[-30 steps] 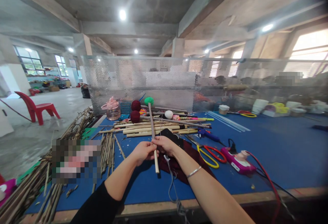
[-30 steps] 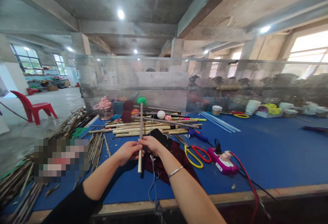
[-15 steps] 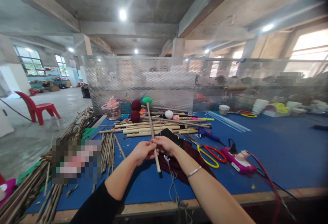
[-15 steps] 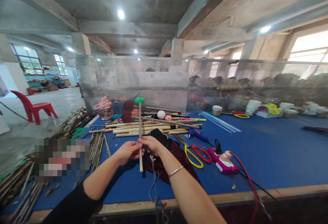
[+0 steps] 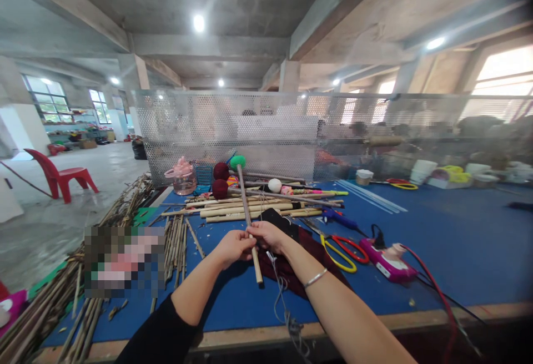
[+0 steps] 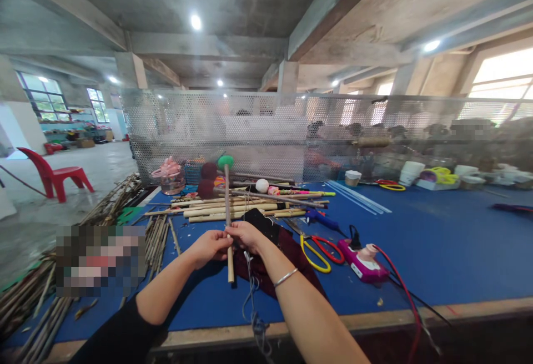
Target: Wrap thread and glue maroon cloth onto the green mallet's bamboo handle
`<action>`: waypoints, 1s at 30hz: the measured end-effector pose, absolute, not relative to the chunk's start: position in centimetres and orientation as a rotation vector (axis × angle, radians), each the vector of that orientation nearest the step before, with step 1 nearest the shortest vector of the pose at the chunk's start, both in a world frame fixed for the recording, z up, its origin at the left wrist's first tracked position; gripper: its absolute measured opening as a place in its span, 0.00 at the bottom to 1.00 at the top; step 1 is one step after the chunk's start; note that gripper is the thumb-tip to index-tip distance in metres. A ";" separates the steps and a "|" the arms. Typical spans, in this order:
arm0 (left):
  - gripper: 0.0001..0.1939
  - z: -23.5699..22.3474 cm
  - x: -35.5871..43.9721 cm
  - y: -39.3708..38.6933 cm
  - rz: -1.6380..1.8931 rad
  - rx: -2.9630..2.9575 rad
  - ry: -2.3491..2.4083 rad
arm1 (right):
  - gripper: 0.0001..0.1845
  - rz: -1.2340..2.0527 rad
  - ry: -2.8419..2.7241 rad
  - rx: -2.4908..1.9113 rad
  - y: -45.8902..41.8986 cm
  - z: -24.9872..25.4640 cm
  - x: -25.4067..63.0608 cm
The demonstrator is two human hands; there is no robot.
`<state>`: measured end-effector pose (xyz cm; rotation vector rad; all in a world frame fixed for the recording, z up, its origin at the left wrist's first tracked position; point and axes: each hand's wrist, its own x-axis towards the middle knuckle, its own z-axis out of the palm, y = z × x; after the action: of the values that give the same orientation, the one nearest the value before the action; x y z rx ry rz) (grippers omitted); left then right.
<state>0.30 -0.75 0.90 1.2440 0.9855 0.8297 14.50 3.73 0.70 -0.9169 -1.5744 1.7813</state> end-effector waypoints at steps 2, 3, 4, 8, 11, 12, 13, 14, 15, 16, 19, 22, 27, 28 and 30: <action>0.17 0.9 0.4 -0.8 0.814 1.252 1.007 | 0.18 1.761 -1.562 -0.942 3.6 0.8 14.4; 0.16 0.8 0.5 -0.9 0.821 1.256 1.030 | 0.18 1.743 -1.553 -0.965 3.5 0.9 14.3; 0.15 0.7 0.6 -0.9 0.837 1.262 1.061 | 0.17 1.724 -1.544 -0.990 3.5 0.9 14.2; 0.13 1.1 0.8 -0.4 0.778 1.321 1.245 | 0.17 1.647 -1.523 -1.080 3.4 1.0 13.9; 0.12 2.1 0.6 0.4 0.638 1.348 1.312 | 0.16 1.616 -1.523 -1.100 3.3 1.1 13.8; 0.12 2.3 0.5 0.6 0.609 1.352 1.307 | 0.16 1.602 -1.519 -1.096 3.3 1.1 13.8; 0.11 2.5 0.4 0.7 0.587 1.356 1.301 | 0.15 1.583 -1.514 -1.090 3.2 1.0 13.8; 0.12 2.6 0.4 0.8 0.580 1.358 1.293 | 0.16 1.557 -1.512 -1.082 3.2 1.0 13.8; 0.12 2.6 0.4 0.7 0.589 1.359 1.283 | 0.16 1.529 -1.516 -1.074 3.3 0.8 13.8; 0.12 2.4 0.4 0.6 0.610 1.359 1.271 | 0.16 1.501 -1.524 -1.068 3.4 0.7 13.8; 0.14 1.6 0.5 0.1 0.699 1.359 1.217 | 0.18 1.442 -1.553 -1.077 3.7 0.0 13.6; 0.17 0.8 0.5 -0.1 0.753 1.359 1.170 | 0.19 1.435 -1.577 -1.094 4.0 -0.3 13.5; 0.23 0.3 0.5 -0.2 0.849 1.337 1.259 | 0.19 1.437 -1.579 -1.091 3.8 0.0 13.7; 0.23 0.5 0.5 -0.3 0.863 1.306 1.219 | 0.19 1.480 -1.564 -1.080 3.7 0.2 13.8; 0.22 1.0 0.5 -0.6 0.859 1.226 1.104 | 0.18 1.623 -1.514 -1.030 3.6 0.6 14.2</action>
<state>0.48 -0.56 1.02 1.2265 1.1037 0.8588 14.16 3.56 0.55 -1.0301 -1.5136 1.6230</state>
